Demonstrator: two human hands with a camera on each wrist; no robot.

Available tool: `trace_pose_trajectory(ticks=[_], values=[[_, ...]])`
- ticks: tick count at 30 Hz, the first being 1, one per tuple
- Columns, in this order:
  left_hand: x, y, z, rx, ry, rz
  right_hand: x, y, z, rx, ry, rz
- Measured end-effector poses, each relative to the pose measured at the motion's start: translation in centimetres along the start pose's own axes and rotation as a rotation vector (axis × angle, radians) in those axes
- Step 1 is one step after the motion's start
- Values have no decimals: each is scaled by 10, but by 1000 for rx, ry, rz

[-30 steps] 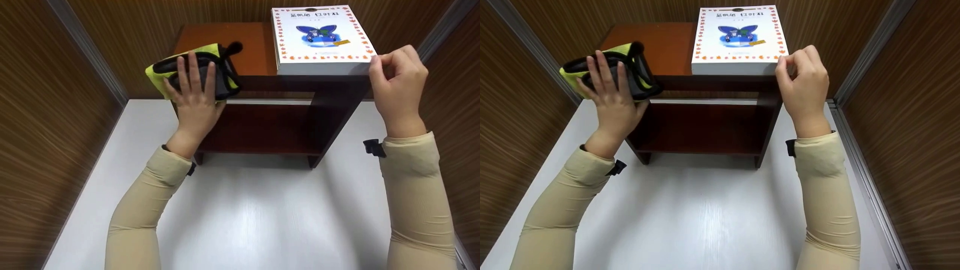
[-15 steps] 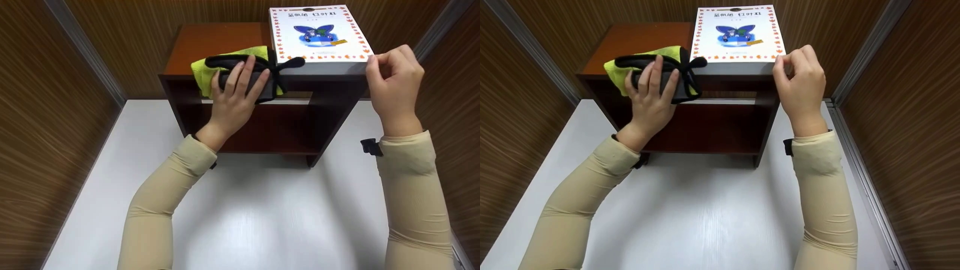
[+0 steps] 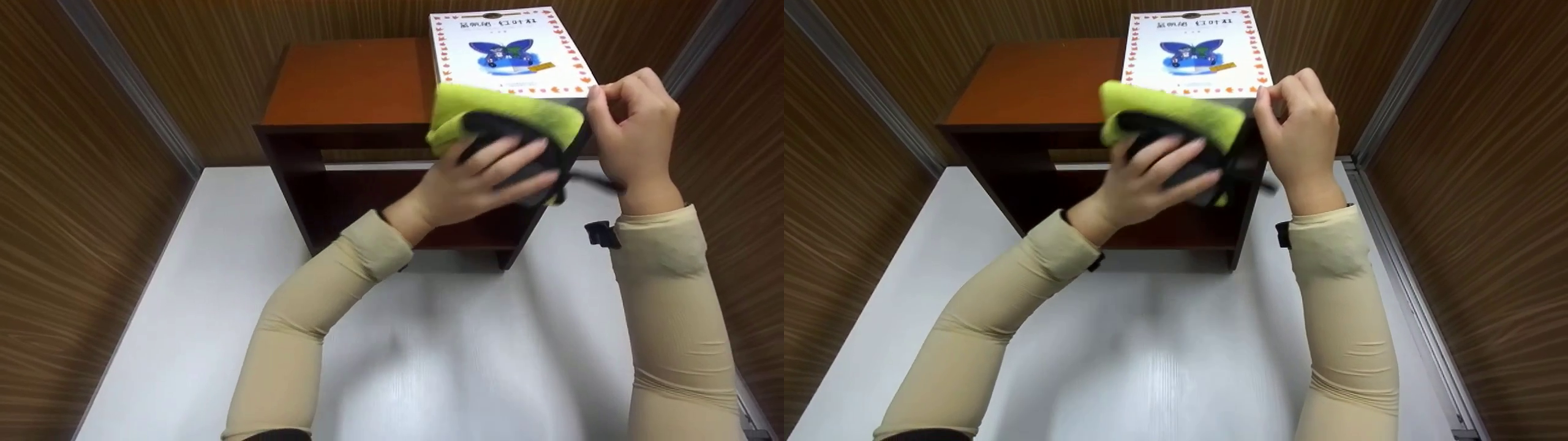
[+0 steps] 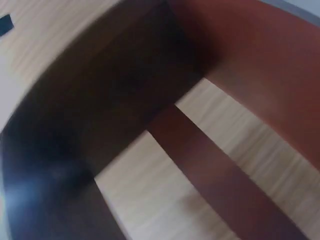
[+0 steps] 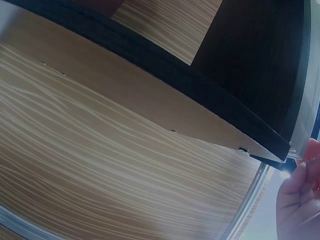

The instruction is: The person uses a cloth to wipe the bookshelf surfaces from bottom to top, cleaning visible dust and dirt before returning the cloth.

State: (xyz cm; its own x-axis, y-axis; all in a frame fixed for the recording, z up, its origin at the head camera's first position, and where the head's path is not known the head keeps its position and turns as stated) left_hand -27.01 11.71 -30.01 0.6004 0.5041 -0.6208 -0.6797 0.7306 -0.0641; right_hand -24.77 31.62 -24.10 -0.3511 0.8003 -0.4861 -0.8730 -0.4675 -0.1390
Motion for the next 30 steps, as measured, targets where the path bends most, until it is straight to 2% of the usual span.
trace_pose_trajectory(ticks=[2, 4, 6, 10, 16, 19, 21, 24, 26, 28, 30], values=[[2, 12, 8, -177, -31, 21, 1, 1, 1, -2, 14, 7], [2, 19, 10, -317, -73, 47, 2, 2, 0, -12, 15, 12], [2, 19, 10, -386, -93, 37, 2, 3, -1, -27, 13, 14], [1, 15, 11, -411, -108, -4, 2, 1, -2, -25, 9, 4], [-2, 11, 11, -427, -111, -4, 0, 0, 2, -19, 30, -6], [-1, 9, 8, -398, -113, -9, -2, 0, 1, -29, -13, -1], [1, 6, 3, -351, -107, -27, -4, -1, 0, -27, -56, 6], [9, 0, -8, -257, -104, -104, -4, -2, -2, -21, -81, 16], [18, -6, -21, -222, -118, -186, -4, -2, -2, -16, -46, 18], [28, -13, -38, -240, -158, -278, -3, -1, -3, -15, -35, 19], [41, -21, -61, -327, -224, -364, -3, -1, -3, -16, -41, 19]])
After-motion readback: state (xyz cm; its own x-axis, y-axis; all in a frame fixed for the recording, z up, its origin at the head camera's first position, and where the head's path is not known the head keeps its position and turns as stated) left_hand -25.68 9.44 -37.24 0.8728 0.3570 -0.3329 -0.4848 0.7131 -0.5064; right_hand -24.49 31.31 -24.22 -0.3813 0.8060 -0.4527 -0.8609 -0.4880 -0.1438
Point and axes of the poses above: each hand's wrist, its own z-axis towards the middle knuckle, its own y-axis out of the palm, x = y × z, the point moved 4 cm from there along z, towards the middle knuckle, and after that the axes turned 13 degrees about x, right-handed, at the moved point
